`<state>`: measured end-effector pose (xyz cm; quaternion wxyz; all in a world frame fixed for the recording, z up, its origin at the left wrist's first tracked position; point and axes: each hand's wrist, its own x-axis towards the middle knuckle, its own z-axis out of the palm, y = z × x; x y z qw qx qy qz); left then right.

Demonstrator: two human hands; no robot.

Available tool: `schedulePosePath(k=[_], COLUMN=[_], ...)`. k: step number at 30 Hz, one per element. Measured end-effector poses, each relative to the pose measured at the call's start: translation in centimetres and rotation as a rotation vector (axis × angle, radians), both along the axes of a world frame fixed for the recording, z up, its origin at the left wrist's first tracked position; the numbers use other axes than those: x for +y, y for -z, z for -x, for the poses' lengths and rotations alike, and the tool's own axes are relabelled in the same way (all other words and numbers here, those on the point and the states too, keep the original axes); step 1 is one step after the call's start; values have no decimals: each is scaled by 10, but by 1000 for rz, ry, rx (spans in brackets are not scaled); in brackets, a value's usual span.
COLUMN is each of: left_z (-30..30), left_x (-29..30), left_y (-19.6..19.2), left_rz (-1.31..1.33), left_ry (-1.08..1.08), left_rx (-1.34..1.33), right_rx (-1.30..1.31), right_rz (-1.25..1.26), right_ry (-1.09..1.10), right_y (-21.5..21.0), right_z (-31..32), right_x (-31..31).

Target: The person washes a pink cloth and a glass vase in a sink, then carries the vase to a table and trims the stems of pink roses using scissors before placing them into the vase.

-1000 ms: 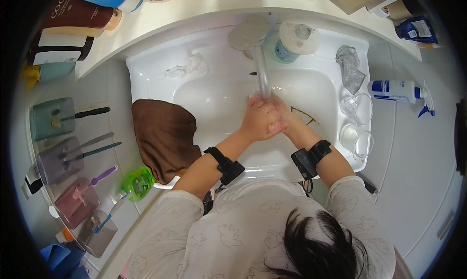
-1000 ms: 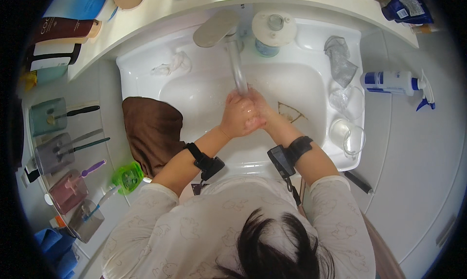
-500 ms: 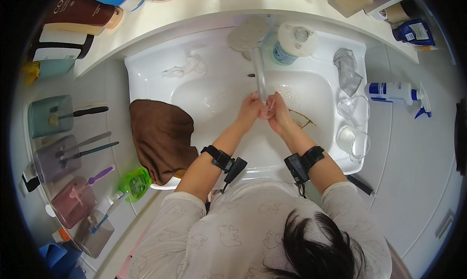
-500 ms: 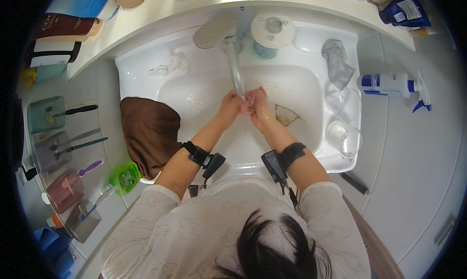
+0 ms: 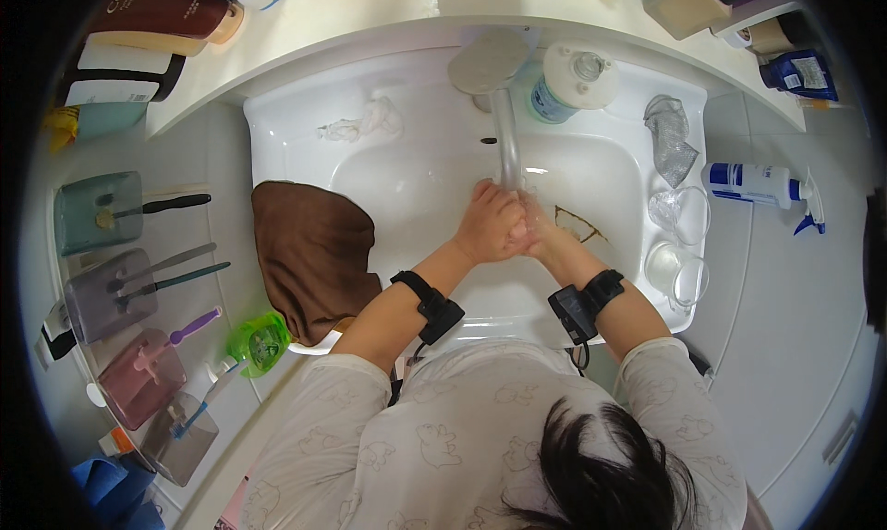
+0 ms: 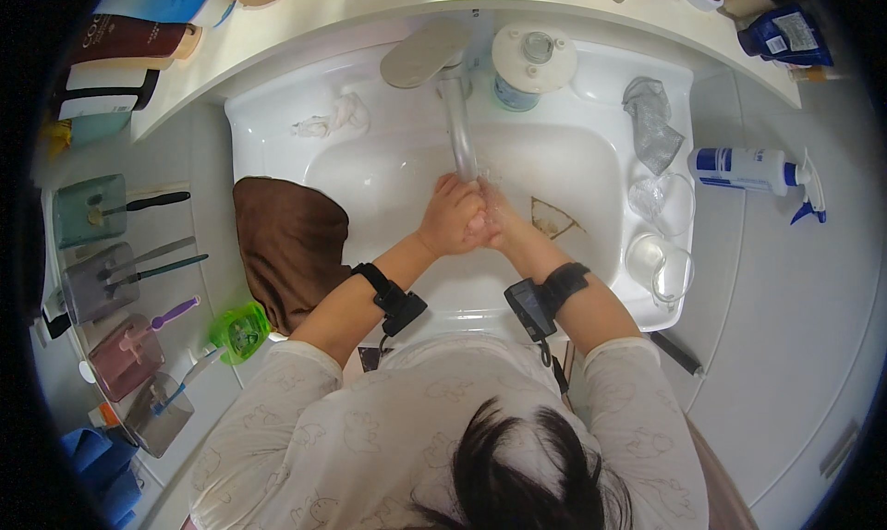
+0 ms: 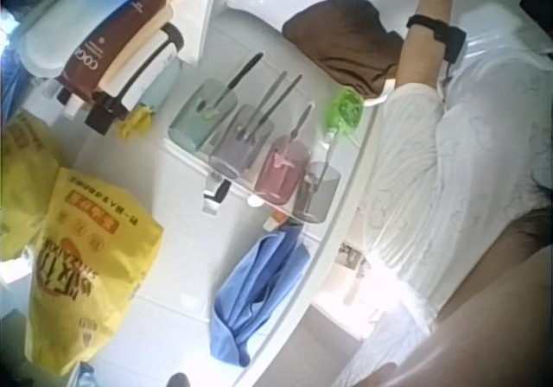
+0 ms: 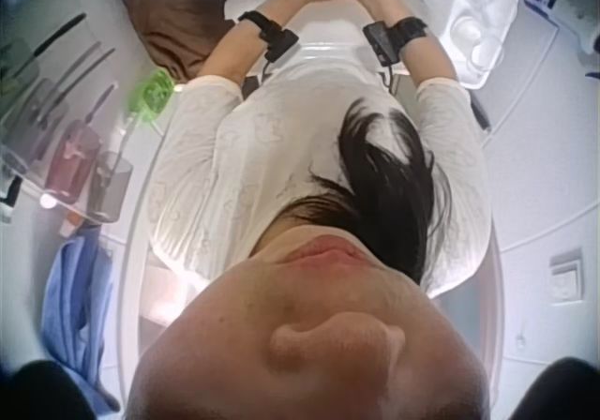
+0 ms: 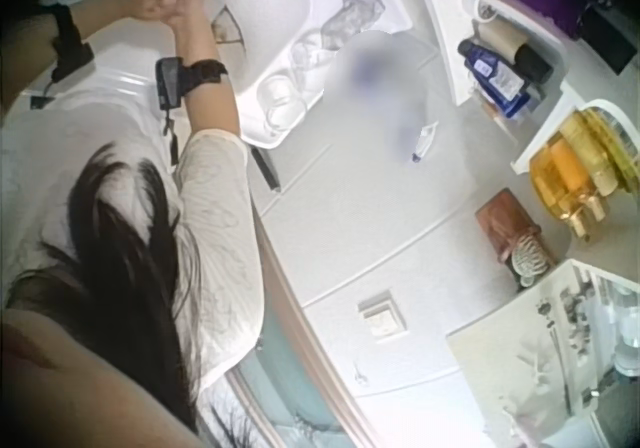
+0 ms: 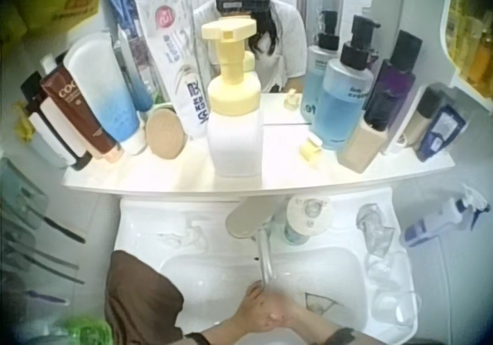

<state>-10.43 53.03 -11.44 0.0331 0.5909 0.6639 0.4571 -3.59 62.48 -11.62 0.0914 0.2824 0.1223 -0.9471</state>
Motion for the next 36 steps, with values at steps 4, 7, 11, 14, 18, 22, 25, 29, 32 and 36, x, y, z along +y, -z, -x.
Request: schedulePosePath(k=[4, 7, 11, 14, 18, 22, 25, 29, 32, 36], left_z=[-2, -5, -5, 1, 10, 17, 26, 36, 26, 24], left_x=[10, 18, 21, 13, -3, -16, -16, -19, -23, -26], left_y=[12, 15, 20, 28, 37, 30, 12, -13, -23, -20], left_rz=[136, 212, 509, 455, 263, 571, 677, 814, 569, 391], left_ry=[-23, -51, -114, -156, -130, 48, -22, -38, -139, -88], left_rx=[-126, -235, -644, -930, -1351, -1202, -1088, -860, -1064, -1067], right_rx=[-81, -204, -296, -274, -348, -446, -512, -347, -200, -218], right_rz=[-107, -133, -185, -314, -549, -696, -858, -967, -1286, -1681], right_ry=[-1, 41, 120, 67, -33, -98, -253, -139, -191, -334], right_y=[28, 50, 57, 38, -4, -17, -7, 12, 17, 10], right_z=[-11, -16, -19, -17, -21, -25, -31, -36, -41, -49], right_x=[-4, -6, -3, 7, 13, 10, 15, 24, 27, 34])
